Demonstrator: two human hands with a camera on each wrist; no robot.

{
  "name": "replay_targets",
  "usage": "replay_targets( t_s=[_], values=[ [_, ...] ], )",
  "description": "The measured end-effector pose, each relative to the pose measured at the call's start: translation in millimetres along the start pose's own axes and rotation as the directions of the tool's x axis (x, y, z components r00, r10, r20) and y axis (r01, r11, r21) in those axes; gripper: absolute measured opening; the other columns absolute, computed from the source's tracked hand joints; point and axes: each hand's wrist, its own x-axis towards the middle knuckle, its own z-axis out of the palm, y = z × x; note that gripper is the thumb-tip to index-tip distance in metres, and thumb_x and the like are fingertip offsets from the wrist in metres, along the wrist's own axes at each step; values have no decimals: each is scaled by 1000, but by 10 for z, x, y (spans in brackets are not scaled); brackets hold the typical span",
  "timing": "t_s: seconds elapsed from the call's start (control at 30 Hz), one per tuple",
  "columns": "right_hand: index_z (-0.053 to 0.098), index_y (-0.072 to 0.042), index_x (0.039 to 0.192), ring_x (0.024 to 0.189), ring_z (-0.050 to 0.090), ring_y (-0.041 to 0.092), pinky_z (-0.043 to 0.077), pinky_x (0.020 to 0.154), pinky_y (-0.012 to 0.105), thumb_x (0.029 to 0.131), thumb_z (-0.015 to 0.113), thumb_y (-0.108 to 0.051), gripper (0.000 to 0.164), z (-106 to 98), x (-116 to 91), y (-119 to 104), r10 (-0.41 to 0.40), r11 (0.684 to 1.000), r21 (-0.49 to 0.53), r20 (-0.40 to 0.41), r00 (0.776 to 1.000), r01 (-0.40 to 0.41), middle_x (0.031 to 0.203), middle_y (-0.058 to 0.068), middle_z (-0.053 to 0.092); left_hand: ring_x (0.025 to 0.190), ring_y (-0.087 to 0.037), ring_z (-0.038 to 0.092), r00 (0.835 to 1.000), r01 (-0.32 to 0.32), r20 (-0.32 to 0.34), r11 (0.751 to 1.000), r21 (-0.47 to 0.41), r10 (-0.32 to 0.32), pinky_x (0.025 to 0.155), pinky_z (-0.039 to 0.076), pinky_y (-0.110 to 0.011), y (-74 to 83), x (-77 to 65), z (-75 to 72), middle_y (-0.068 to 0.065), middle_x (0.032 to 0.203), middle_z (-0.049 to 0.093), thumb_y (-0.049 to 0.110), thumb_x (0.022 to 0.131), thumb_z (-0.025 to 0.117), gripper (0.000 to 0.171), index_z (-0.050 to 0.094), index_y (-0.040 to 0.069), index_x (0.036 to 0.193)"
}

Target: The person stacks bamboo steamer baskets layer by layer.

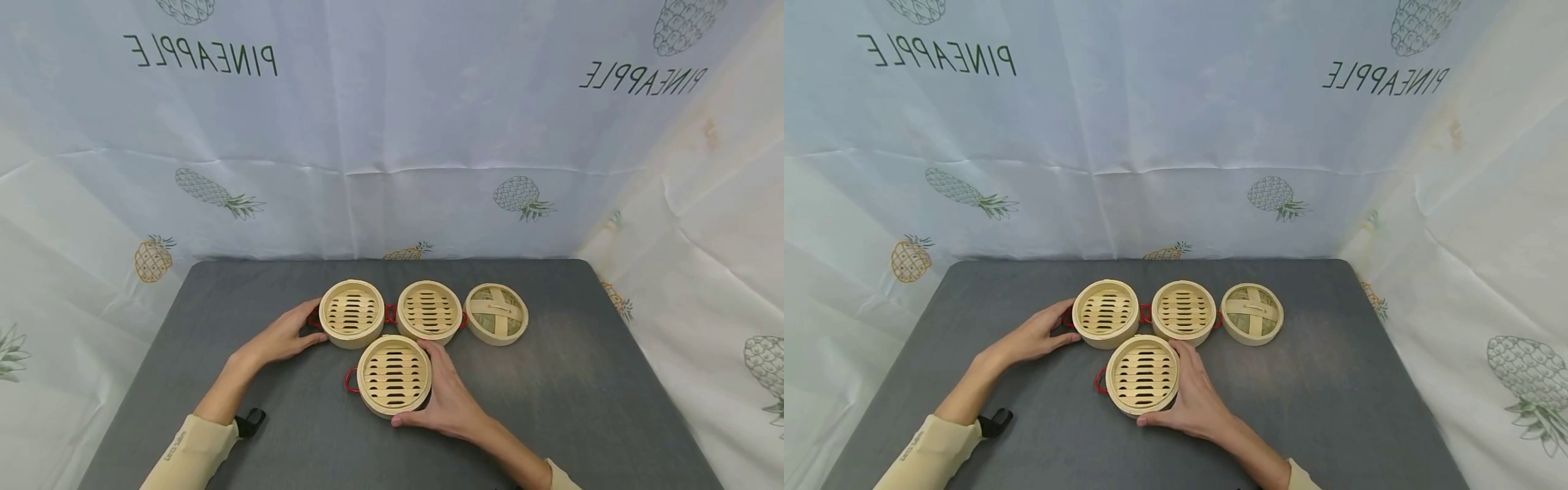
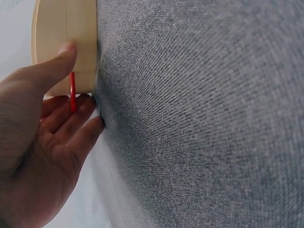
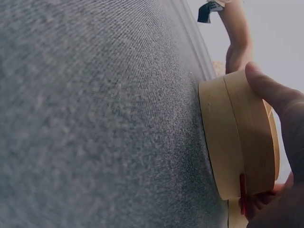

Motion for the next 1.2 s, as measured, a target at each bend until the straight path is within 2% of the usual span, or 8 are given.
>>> replay_targets(
  t_s=[0.13,0.5,0.6,0.8,1.03,1.07,1.2],
  values=[
    [33,-10,167,154,45,25,48,120,57,58,103,-63,139,2,10,-25,-7,1000,-26,18,1000,7,166,8,43,149,-47,53,1000,1,1,1000,0,-1,120,46,-64,6,-4,2,-27,161,53,20,100,80,77,42,-3,163],
    [30,-9,169,152,47,23,48,121,55,59,102,-63,142,28,45,-33,-4,1000,-2,33,999,4,165,7,44,147,-49,55,1000,-21,-21,1000,5,21,118,47,-66,3,-4,13,-29,159,55,23,102,78,74,43,-4,162],
    [32,-10,168,149,49,22,49,120,53,58,101,-65,141,29,42,-23,3,1000,3,28,1000,-3,163,5,46,144,-52,56,997,-60,-39,998,-15,59,115,48,-68,-64,3,46,-31,157,56,28,102,78,75,45,-4,161],
    [35,-10,166,148,50,21,49,120,51,57,100,-69,140,25,38,-17,35,999,22,50,998,-36,162,4,46,143,-44,58,988,-136,-79,991,3,136,112,53,-58,-383,31,199,-27,156,57,42,103,75,77,44,3,163],
    [36,-9,166,146,50,20,50,118,50,58,99,-68,138,18,47,-16,5,1000,31,50,999,-6,161,4,46,143,-47,58,986,-132,-105,991,-4,131,111,52,-63,-415,30,220,-27,156,57,42,101,78,80,45,5,163],
    [36,-9,165,145,51,20,50,118,49,58,100,-68,138,14,46,-14,0,999,33,51,999,-2,160,4,46,143,-45,59,986,-129,-108,991,16,130,112,53,-60,-439,39,238,-26,157,57,42,101,78,80,44,5,164],
    [37,-9,164,143,52,19,50,117,46,58,100,-68,137,-10,42,-14,-4,999,47,60,998,1,158,2,47,144,-45,58,986,-116,-112,992,42,120,113,52,-61,-482,58,270,-25,158,57,42,100,79,81,44,6,164]
  ],
)
